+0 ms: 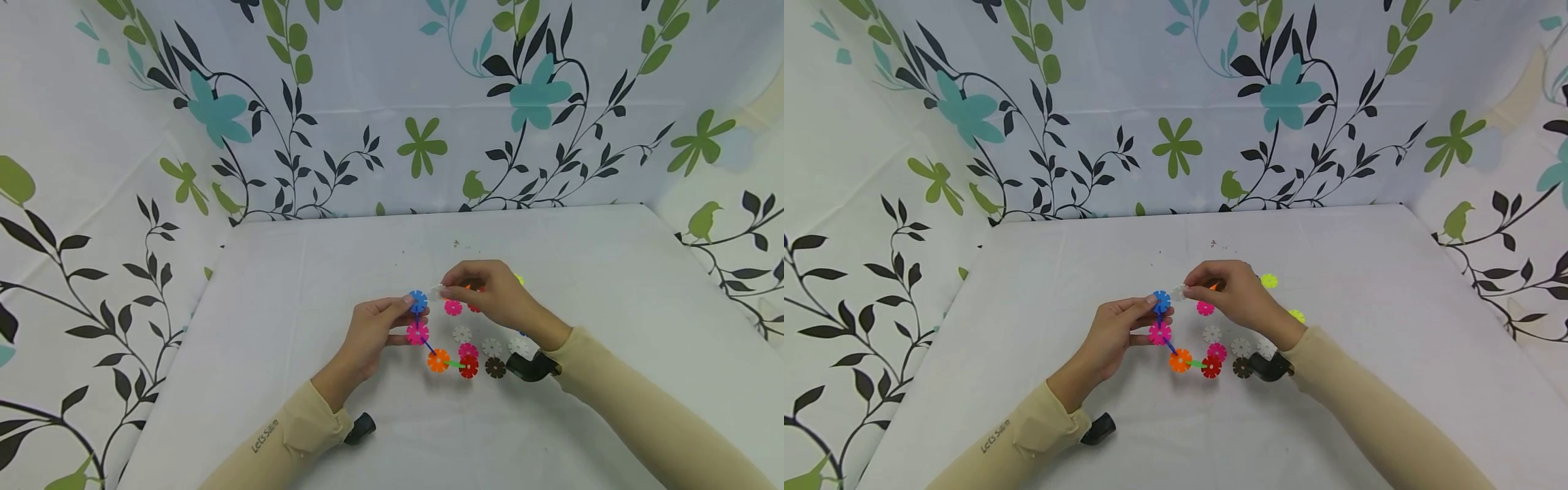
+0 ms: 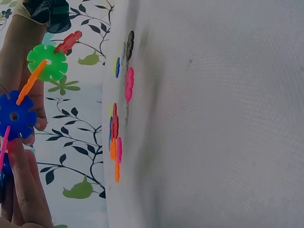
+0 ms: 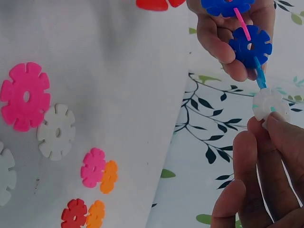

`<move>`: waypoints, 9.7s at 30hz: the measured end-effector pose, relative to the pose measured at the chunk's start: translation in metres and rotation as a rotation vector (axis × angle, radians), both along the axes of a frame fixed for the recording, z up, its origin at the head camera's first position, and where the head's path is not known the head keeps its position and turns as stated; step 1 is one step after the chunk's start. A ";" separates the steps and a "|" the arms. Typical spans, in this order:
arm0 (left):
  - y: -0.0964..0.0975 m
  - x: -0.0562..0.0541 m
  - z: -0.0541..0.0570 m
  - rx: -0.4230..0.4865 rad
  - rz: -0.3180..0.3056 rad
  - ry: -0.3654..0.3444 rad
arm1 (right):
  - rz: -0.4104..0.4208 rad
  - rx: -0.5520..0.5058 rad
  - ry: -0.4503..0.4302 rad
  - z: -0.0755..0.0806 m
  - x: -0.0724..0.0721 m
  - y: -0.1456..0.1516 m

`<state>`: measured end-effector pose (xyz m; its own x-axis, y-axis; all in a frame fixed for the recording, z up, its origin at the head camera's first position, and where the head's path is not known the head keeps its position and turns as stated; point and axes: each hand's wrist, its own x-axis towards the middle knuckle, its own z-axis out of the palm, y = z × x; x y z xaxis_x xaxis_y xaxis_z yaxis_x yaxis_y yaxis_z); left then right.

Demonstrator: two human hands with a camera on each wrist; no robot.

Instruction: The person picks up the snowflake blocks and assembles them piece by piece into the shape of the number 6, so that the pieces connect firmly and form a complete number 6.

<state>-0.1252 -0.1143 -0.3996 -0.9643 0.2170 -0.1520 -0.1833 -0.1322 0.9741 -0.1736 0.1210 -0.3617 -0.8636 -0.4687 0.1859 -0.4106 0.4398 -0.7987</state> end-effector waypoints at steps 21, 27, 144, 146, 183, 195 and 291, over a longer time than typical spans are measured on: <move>0.000 0.001 -0.001 -0.025 -0.039 0.013 | -0.014 0.014 0.036 -0.001 0.004 -0.007; 0.001 0.002 0.001 -0.076 -0.002 0.030 | -0.025 0.066 0.183 -0.004 0.006 -0.010; -0.006 -0.003 -0.007 0.250 -0.032 -0.066 | -0.174 0.143 -0.215 -0.024 -0.008 0.099; -0.006 -0.003 -0.007 0.244 -0.024 -0.060 | -0.171 0.126 -0.219 -0.022 -0.008 0.090; -0.011 -0.003 -0.008 0.199 -0.125 -0.066 | -0.084 -0.145 -0.180 0.006 0.003 -0.009; -0.010 -0.004 -0.010 0.149 -0.116 -0.056 | -0.076 -0.162 -0.146 0.003 0.005 -0.012; -0.036 -0.014 -0.008 -0.036 0.067 -0.008 | -0.481 0.214 -0.322 -0.059 -0.053 0.110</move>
<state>-0.1394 -0.1504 -0.4071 -0.9752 0.1465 -0.1660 -0.1828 -0.1096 0.9770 -0.2266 0.2313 -0.4211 -0.9847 -0.0108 -0.1742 0.1204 0.6803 -0.7229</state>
